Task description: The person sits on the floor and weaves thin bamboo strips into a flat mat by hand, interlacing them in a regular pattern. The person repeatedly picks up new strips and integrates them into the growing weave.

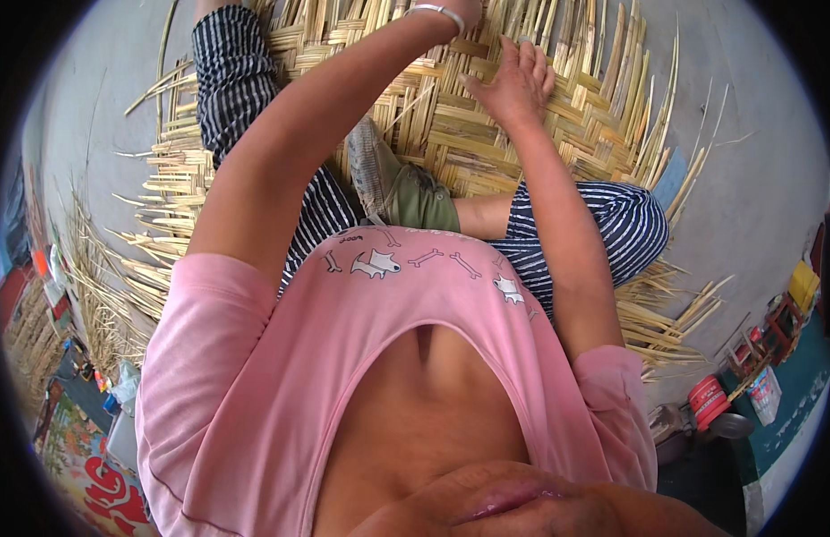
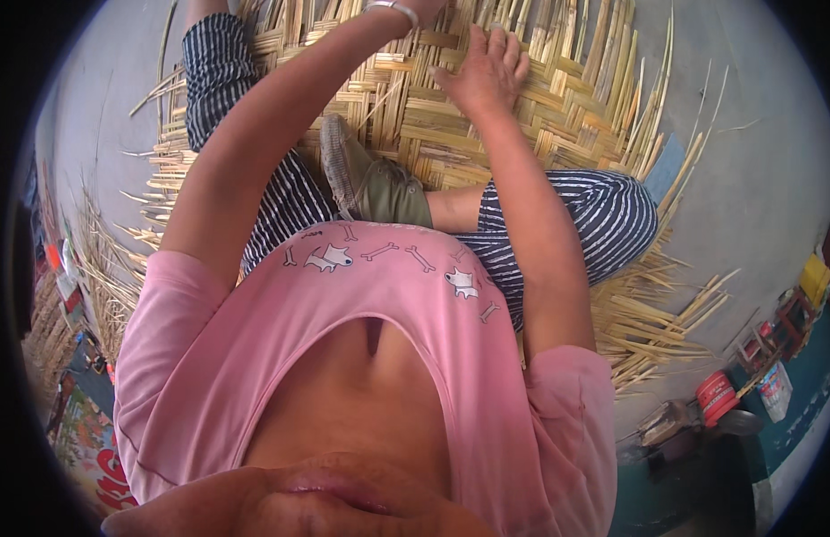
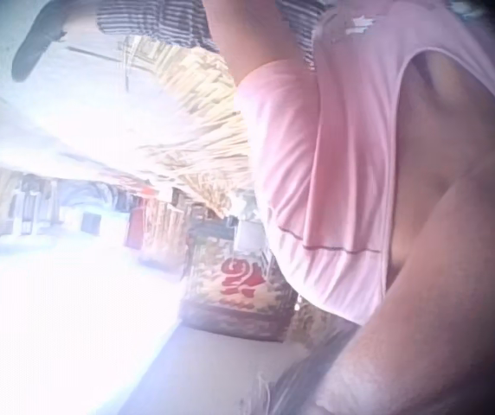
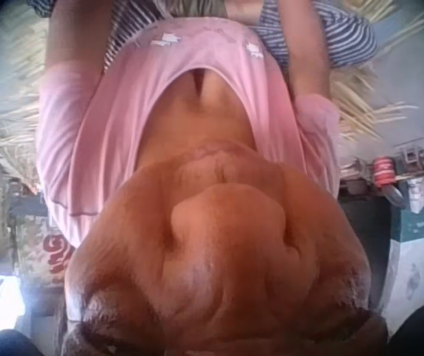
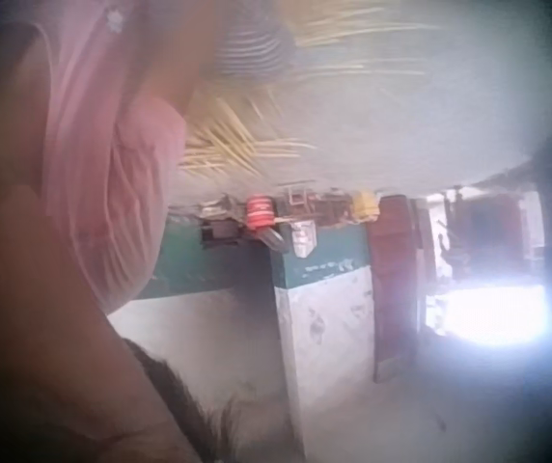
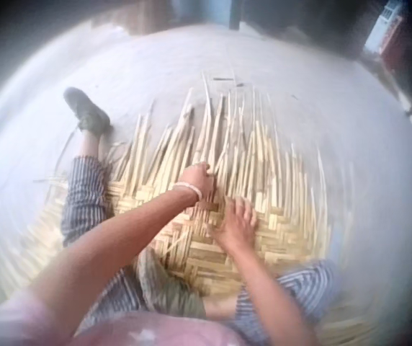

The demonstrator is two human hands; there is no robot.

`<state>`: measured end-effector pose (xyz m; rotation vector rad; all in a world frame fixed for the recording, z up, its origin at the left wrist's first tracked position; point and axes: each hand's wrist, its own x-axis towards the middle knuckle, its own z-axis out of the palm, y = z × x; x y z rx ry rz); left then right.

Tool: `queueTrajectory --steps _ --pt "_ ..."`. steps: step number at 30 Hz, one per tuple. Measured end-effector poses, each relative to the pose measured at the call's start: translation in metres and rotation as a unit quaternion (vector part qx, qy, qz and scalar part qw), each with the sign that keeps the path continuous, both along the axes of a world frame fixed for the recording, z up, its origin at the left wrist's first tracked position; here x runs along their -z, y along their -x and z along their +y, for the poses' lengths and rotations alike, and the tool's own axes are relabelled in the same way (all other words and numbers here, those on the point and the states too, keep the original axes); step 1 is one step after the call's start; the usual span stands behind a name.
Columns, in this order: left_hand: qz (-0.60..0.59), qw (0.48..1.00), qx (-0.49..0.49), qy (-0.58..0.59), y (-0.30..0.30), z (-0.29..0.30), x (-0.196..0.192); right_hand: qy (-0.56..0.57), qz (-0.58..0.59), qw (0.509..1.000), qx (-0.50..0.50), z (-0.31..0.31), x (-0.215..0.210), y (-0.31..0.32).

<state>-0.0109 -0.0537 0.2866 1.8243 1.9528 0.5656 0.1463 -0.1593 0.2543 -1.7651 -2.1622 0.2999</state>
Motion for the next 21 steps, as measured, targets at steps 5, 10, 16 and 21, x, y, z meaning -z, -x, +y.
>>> queueTrajectory --steps 5,10,16,21 --pt "0.092 0.994 -0.027 0.051 -0.014 0.036 -0.006 -0.016 0.031 0.999 -0.001 0.002 0.001 0.002" --pt "-0.156 0.980 -0.070 0.107 0.010 0.066 0.024 -0.042 0.032 0.999 0.004 0.008 0.004 0.006" --pt "-0.320 0.930 -0.045 0.177 0.034 0.046 -0.017 -0.046 0.083 0.995 0.012 0.018 0.003 0.007" --pt "-0.265 0.941 0.041 0.208 0.033 0.034 -0.049 -0.049 0.071 0.996 0.007 0.020 0.009 0.006"
